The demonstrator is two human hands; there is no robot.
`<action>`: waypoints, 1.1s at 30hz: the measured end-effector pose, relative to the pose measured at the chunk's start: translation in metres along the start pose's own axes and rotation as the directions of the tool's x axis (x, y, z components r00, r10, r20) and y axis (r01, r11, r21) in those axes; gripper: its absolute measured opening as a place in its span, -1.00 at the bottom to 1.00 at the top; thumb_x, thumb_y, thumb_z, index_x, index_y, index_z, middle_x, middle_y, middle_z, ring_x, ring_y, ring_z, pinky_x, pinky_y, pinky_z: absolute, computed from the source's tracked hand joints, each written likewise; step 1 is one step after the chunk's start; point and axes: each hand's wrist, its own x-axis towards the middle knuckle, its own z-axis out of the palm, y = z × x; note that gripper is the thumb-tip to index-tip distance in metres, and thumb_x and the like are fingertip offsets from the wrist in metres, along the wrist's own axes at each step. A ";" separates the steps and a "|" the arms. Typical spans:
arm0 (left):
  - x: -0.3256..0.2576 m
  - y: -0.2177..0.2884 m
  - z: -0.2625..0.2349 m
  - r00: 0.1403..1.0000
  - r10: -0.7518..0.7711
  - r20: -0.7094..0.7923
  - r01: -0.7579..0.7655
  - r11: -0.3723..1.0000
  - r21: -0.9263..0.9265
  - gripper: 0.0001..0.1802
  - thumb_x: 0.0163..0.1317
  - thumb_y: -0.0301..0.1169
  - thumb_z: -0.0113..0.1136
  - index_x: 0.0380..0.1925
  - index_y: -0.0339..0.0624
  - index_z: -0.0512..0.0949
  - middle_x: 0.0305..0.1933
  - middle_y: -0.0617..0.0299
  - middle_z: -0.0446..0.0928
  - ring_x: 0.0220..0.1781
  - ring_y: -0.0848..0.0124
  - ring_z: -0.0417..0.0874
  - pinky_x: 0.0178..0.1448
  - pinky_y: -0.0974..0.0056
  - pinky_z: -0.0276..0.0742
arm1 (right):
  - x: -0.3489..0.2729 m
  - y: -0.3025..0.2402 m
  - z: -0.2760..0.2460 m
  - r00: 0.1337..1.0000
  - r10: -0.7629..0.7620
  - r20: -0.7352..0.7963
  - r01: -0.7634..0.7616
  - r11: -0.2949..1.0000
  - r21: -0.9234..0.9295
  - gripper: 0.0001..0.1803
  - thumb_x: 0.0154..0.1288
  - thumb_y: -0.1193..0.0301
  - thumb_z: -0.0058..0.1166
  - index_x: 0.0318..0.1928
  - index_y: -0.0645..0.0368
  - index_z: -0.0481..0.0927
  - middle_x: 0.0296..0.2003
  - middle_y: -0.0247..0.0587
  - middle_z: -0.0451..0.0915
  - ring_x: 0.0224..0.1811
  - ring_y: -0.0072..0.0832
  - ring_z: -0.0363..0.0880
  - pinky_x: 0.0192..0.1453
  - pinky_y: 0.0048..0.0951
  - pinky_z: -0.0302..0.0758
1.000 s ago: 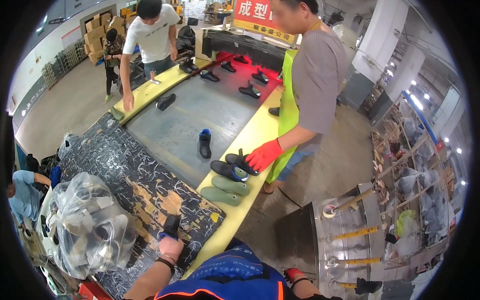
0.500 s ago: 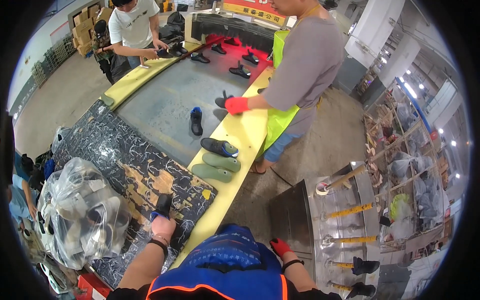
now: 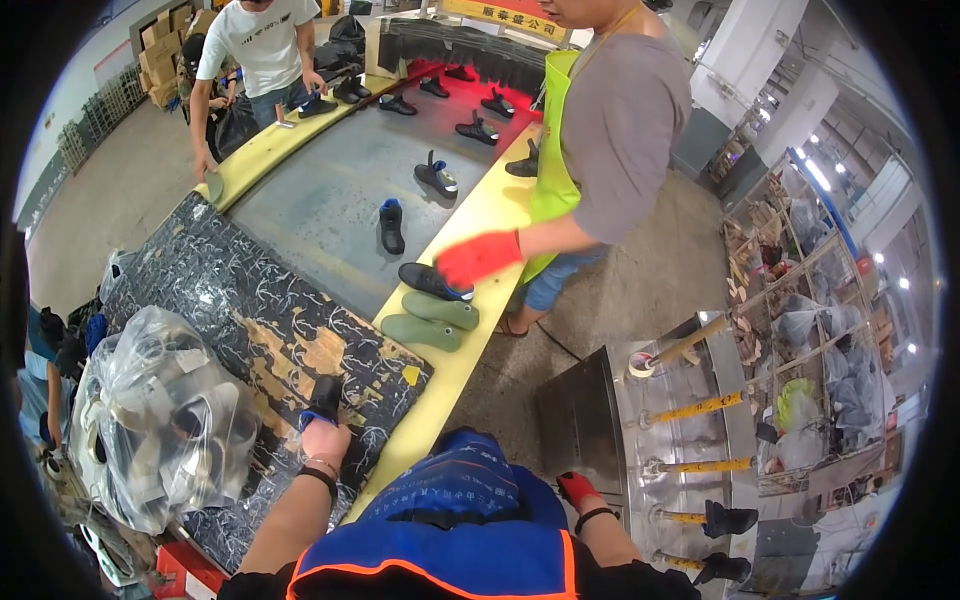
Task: Sort manufactured shoes and place them on a cleaning/finishing machine.
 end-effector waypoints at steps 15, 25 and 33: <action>0.000 0.000 0.003 1.000 -0.009 0.010 0.009 0.998 0.070 -0.72 -0.02 -0.27 0.18 -0.39 -0.25 0.65 -0.31 -0.11 0.66 -0.22 -0.02 0.69 -0.07 0.03 0.61 | 0.007 -0.019 0.014 0.997 -0.080 -0.004 0.080 0.996 -0.043 -0.65 0.34 0.18 0.02 -0.10 0.21 0.60 -0.33 -0.19 0.65 -0.37 -0.44 0.59 -0.33 -0.42 0.49; 0.000 -0.002 0.003 0.995 -0.069 0.067 0.064 0.995 0.072 -0.68 -0.01 -0.24 0.18 -0.39 -0.28 0.64 -0.27 -0.17 0.64 -0.19 -0.06 0.68 -0.04 0.00 0.59 | -0.003 0.010 0.021 0.995 0.096 -0.018 -0.094 0.990 0.106 -0.58 0.24 0.10 0.06 -0.14 0.21 0.64 -0.35 -0.16 0.67 -0.33 -0.42 0.62 -0.21 -0.35 0.50; 0.016 -0.002 0.023 0.982 0.187 -0.023 -0.174 0.947 0.271 -0.71 0.01 -0.23 0.17 -0.57 -0.25 0.65 -0.45 -0.12 0.64 -0.35 -0.05 0.70 -0.19 0.01 0.63 | 0.008 0.017 0.035 0.993 -0.018 -0.118 0.012 0.999 -0.052 -0.47 0.26 0.01 -0.01 0.06 0.11 0.58 0.10 0.10 0.53 0.19 -0.02 0.45 0.27 -0.18 0.37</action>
